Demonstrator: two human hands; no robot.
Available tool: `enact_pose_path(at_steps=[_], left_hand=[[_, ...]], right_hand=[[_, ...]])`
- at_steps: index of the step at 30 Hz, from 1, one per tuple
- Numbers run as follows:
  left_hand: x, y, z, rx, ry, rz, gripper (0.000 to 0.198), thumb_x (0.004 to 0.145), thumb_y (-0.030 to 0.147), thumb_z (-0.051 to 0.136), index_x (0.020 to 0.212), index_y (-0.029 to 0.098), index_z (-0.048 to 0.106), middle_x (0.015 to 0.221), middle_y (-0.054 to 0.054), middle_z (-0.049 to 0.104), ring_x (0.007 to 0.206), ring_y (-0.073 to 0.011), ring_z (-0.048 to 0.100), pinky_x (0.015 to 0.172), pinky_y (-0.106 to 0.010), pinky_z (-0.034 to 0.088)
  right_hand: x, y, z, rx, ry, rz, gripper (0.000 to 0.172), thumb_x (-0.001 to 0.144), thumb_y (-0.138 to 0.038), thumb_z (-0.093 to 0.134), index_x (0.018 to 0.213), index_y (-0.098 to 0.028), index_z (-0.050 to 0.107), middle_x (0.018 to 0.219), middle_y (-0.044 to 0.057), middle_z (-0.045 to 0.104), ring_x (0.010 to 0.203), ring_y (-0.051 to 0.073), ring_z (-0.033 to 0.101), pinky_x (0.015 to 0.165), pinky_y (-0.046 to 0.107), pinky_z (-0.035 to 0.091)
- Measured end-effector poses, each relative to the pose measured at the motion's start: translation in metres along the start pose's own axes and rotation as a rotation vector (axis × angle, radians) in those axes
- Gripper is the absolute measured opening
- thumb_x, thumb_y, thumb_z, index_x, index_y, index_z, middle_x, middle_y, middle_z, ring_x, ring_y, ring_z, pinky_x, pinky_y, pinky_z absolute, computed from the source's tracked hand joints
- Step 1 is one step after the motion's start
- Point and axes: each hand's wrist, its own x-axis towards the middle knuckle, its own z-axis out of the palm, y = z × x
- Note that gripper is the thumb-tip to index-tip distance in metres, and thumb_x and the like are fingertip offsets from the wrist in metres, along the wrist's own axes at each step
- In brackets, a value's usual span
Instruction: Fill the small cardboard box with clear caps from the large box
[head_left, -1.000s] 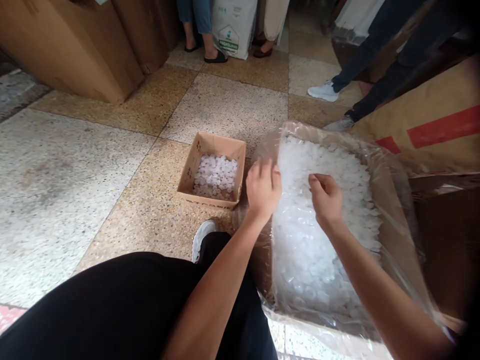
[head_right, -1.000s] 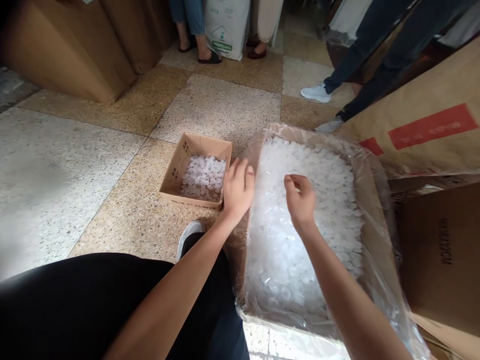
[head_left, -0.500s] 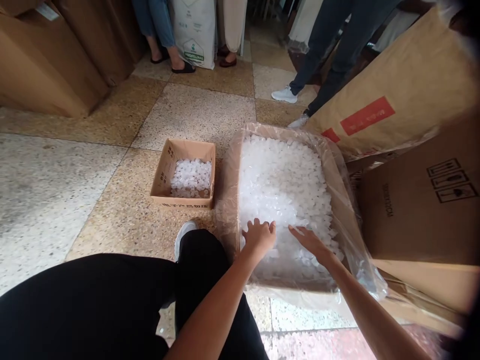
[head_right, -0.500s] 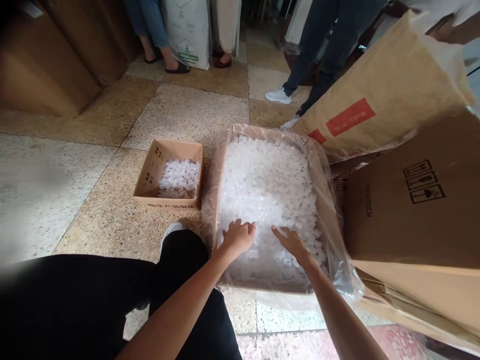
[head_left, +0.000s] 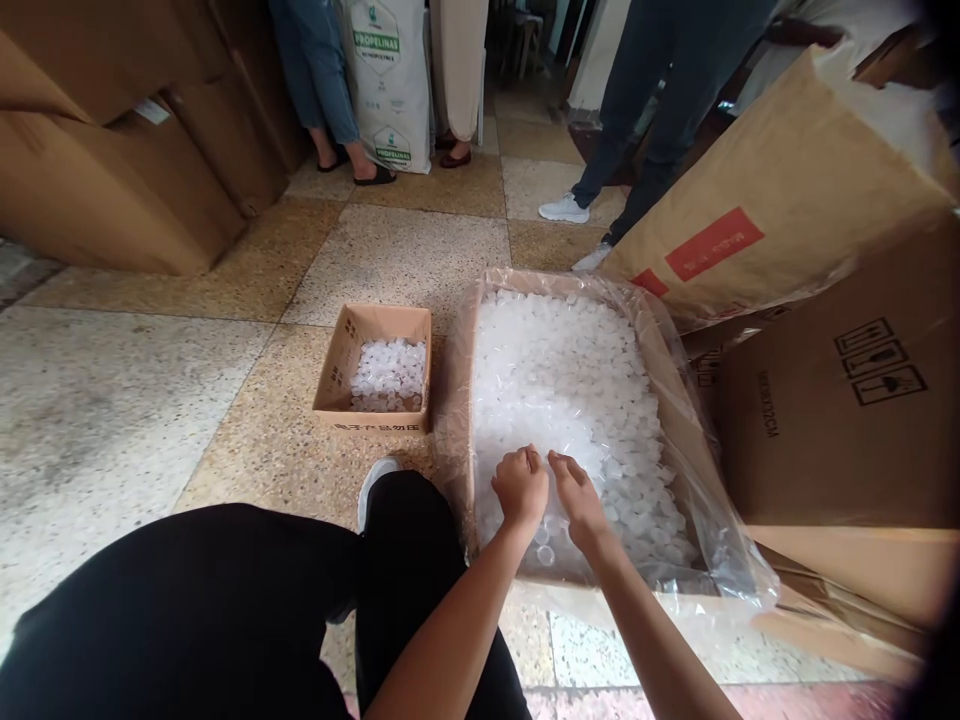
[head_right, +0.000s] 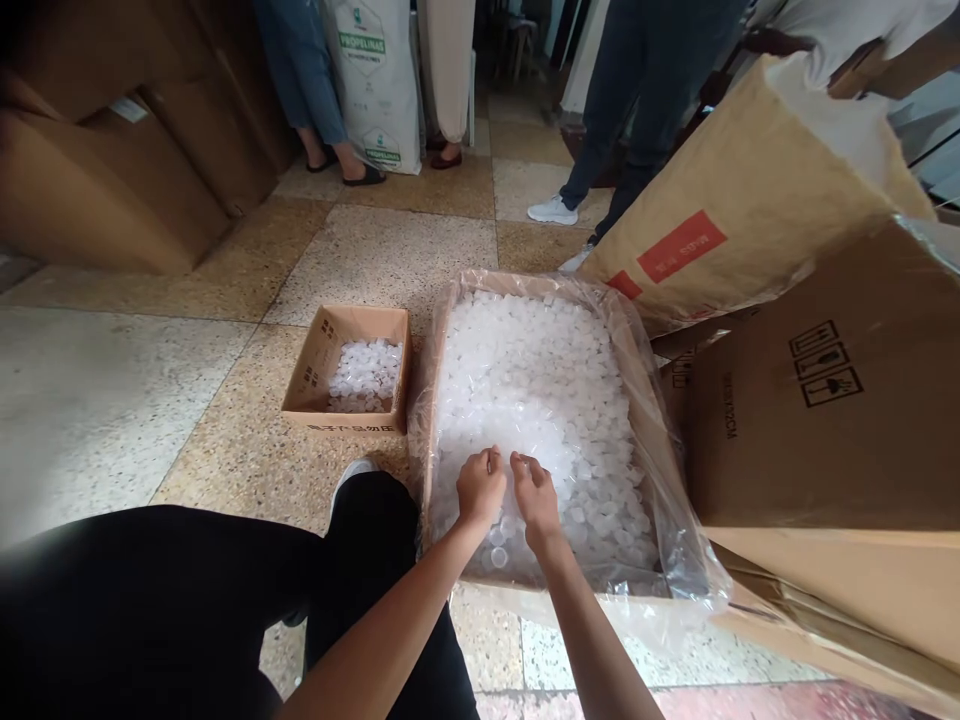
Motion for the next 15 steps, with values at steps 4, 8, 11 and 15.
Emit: enact_pose_path(at_steps=[4, 8, 11, 15], left_hand=[[-0.002, 0.003, 0.001, -0.130, 0.070, -0.014, 0.040, 0.098, 0.032, 0.032, 0.086, 0.017, 0.067, 0.098, -0.011, 0.068, 0.091, -0.0227, 0.064, 0.080, -0.032, 0.050], [-0.002, 0.016, -0.003, -0.277, 0.166, 0.008, 0.036, 0.098, 0.029, 0.034, 0.090, 0.016, 0.066, 0.102, -0.010, 0.068, 0.098, -0.0193, 0.063, 0.088, -0.027, 0.050], [-0.001, 0.032, -0.010, -0.386, 0.217, 0.068, 0.030, 0.096, 0.026, 0.037, 0.094, 0.017, 0.066, 0.106, -0.009, 0.067, 0.101, -0.0173, 0.063, 0.091, -0.024, 0.049], [0.000, 0.057, -0.027, -0.504, 0.274, 0.181, 0.027, 0.096, 0.024, 0.039, 0.096, 0.018, 0.065, 0.106, -0.006, 0.067, 0.100, -0.0147, 0.062, 0.089, -0.021, 0.050]], right_hand=[[-0.005, -0.021, 0.007, 0.101, 0.028, 0.061, 0.049, 0.081, -0.060, 0.049, 0.106, -0.022, 0.069, 0.118, 0.012, 0.064, 0.106, 0.030, 0.062, 0.086, 0.041, 0.051], [-0.007, -0.040, 0.005, 0.201, 0.082, 0.008, 0.045, 0.080, -0.056, 0.051, 0.102, -0.021, 0.069, 0.117, 0.011, 0.064, 0.107, 0.029, 0.060, 0.090, 0.040, 0.049], [-0.007, -0.058, -0.001, 0.244, 0.151, -0.050, 0.039, 0.080, -0.052, 0.051, 0.100, -0.023, 0.068, 0.119, 0.010, 0.062, 0.111, 0.029, 0.057, 0.095, 0.042, 0.046], [-0.008, -0.092, -0.014, 0.268, 0.230, -0.161, 0.031, 0.081, -0.048, 0.053, 0.096, -0.025, 0.068, 0.115, 0.008, 0.062, 0.114, 0.029, 0.054, 0.099, 0.044, 0.042]])
